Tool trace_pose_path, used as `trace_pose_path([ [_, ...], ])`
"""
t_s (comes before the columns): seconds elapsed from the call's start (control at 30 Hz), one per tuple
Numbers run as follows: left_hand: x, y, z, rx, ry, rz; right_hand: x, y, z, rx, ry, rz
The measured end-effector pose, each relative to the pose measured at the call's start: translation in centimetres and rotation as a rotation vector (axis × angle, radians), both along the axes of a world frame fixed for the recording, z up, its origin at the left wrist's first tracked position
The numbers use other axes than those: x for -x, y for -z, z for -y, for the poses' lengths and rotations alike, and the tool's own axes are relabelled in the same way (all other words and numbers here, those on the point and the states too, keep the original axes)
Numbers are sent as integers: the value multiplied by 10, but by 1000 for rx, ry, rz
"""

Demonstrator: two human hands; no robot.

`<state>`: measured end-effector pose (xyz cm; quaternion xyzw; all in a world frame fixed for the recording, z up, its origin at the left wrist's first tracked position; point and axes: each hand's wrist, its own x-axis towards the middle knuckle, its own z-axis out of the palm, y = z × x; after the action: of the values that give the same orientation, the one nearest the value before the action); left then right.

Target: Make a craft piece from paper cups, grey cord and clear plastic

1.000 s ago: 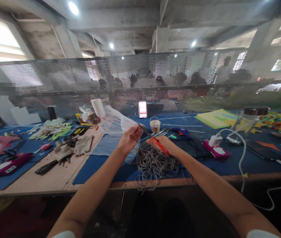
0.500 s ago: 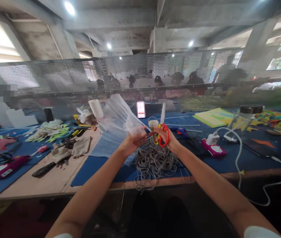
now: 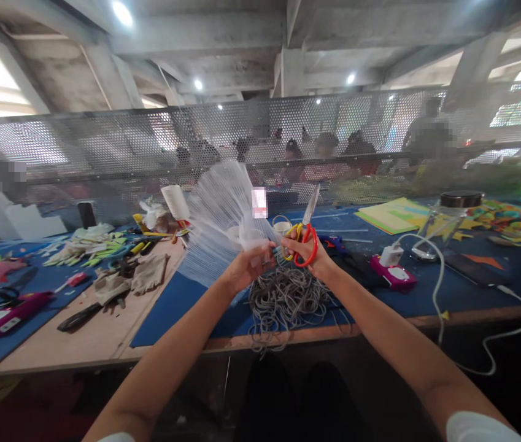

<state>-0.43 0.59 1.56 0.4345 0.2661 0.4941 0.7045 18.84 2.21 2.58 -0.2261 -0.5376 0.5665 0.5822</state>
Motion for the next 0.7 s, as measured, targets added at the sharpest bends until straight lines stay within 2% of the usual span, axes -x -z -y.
trace_pose_path([
  [0.3,6,-5,-7,-32,-95,79,-7,-5,1,-11,-117,-35],
  [0.5,8,-4,-9,-92,-214,102,-9,-9,5,18,-212,-24],
  [0.6,7,-5,-8,-106,-272,75,-11,-8,2,10,-201,-20],
  [0.7,6,-6,-6,-114,-275,-31,-12,-6,-2,-17,-121,19],
])
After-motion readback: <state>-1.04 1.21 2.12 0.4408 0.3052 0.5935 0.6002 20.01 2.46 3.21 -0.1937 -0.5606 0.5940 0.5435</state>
